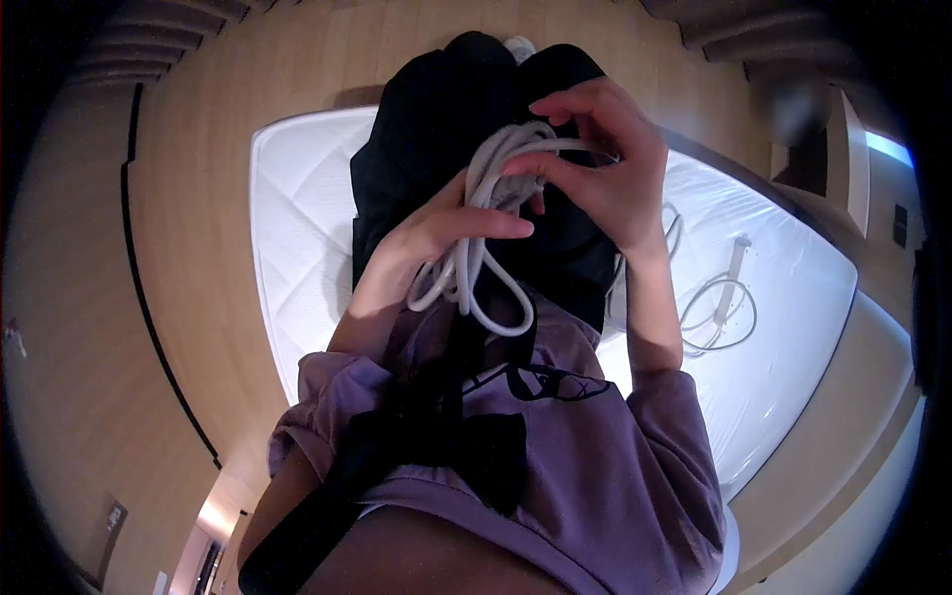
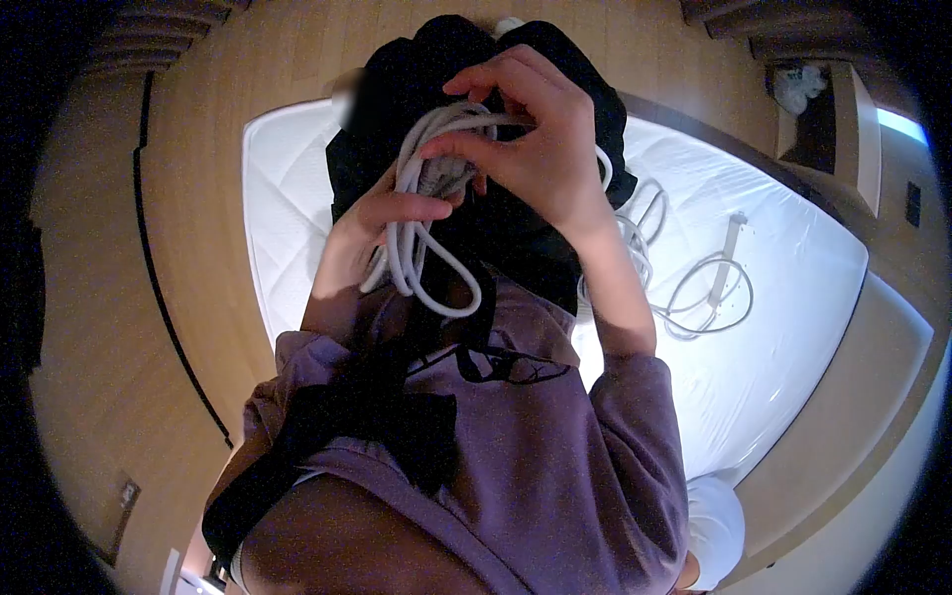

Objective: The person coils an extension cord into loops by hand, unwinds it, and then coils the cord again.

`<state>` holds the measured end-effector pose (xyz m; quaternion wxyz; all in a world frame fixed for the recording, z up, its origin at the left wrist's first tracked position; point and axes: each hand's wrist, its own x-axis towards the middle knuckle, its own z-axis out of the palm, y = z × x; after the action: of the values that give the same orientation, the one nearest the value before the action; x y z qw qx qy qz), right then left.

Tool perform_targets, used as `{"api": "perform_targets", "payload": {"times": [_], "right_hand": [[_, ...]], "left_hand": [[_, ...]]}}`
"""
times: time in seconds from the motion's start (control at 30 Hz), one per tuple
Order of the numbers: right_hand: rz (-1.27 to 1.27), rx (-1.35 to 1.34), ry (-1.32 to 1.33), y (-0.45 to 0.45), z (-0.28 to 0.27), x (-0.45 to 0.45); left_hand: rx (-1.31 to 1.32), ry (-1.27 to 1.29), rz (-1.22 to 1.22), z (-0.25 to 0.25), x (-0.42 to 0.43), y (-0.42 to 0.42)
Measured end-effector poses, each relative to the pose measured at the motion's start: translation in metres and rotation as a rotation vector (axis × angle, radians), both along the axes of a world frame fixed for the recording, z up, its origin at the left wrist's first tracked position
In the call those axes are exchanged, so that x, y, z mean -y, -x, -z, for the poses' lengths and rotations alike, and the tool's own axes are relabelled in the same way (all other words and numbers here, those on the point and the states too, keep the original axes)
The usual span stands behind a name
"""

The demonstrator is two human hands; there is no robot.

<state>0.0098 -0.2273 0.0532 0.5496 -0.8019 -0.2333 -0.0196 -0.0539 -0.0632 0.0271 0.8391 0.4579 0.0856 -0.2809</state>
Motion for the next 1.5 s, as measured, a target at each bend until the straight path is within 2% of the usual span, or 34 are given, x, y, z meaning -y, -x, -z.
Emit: {"api": "perform_targets", "payload": {"times": [0.03,0.1,0.17,0.2,0.23,0.3,0.37,0.43,0.5,0.53,0.57,0.63,0.67,0.7,0.77,0.83,0.87,0.93,1.07,1.1,1.17,1.23,1.3,1.37,1.5], "right_hand": [[-0.001,0.000,0.000,-0.002,0.001,0.000],[-0.150,0.007,-0.013,-0.009,0.005,0.000],[-0.179,-0.043,0.015,-0.014,0.008,0.001],[-0.208,-0.092,0.043,-0.018,0.010,0.001],[-0.207,-0.090,0.043,-0.021,0.014,0.001],[-0.283,-0.322,-0.026,-0.025,0.032,0.003],[-0.305,-0.250,-0.069,-0.025,0.047,0.005],[0.020,-0.575,-0.282,-0.019,0.056,0.009],[0.094,-0.467,-0.176,-0.009,0.070,0.015],[0.101,-0.465,-0.158,-0.002,0.078,0.017],[0.111,-0.465,-0.140,0.005,0.087,0.021],[0.151,-0.355,-0.029,0.020,0.089,0.022],[0.190,-0.286,-0.008,0.027,0.090,0.019],[0.227,-0.217,0.011,0.033,0.095,0.017],[0.226,-0.077,0.126,0.041,0.098,0.014],[0.253,-0.111,0.312,0.051,0.096,0.014],[0.249,-0.108,0.307,0.055,0.094,0.015],[0.198,-0.338,0.164,0.060,0.091,0.019],[0.182,-0.357,0.139,0.068,0.083,0.024],[0.168,-0.333,0.122,0.072,0.083,0.025],[0.152,-0.310,0.107,0.079,0.079,0.027],[0.114,-0.207,0.215,0.083,0.072,0.029],[0.118,-0.129,0.180,0.088,0.070,0.030],[0.037,0.014,0.254,0.089,0.059,0.032],[-0.098,0.054,0.295,0.092,0.049,0.031]], "left_hand": [[-0.068,-0.017,0.065,0.000,-0.002,0.000],[-0.040,0.007,0.118,0.007,-0.002,0.002],[-0.157,0.268,0.133,0.008,0.001,0.005],[-0.181,0.310,0.095,0.012,0.005,0.008],[-0.179,0.310,0.096,0.013,0.007,0.008],[-0.143,0.313,0.102,0.014,0.010,0.007],[-0.144,0.305,0.090,0.019,0.007,0.007],[-0.145,0.299,0.082,0.022,0.006,0.008],[-0.133,0.356,0.007,0.022,0.005,0.008],[-0.081,0.247,-0.035,0.016,0.005,0.006],[-0.083,0.248,-0.036,0.017,0.005,0.006],[-0.124,0.305,-0.104,0.024,0.003,0.001],[-0.073,0.471,-0.082,0.039,-0.001,-0.003],[-0.048,0.501,-0.118,0.038,-0.003,-0.004],[0.049,0.388,-0.191,0.034,-0.015,-0.009],[0.034,0.363,-0.411,0.026,-0.029,-0.018],[0.016,0.349,-0.488,0.020,-0.039,-0.020],[0.045,0.354,-0.429,0.024,-0.051,-0.023],[0.117,0.249,-0.465,0.033,-0.041,-0.021],[0.117,0.251,-0.463,0.034,-0.038,-0.023],[0.057,0.450,-0.516,0.035,-0.035,-0.025],[0.068,0.445,-0.508,0.037,-0.029,-0.024],[0.043,0.507,-0.506,0.039,-0.024,-0.023],[0.037,0.530,-0.462,0.038,-0.022,-0.025],[0.023,0.557,-0.452,0.033,-0.013,-0.025]]}}
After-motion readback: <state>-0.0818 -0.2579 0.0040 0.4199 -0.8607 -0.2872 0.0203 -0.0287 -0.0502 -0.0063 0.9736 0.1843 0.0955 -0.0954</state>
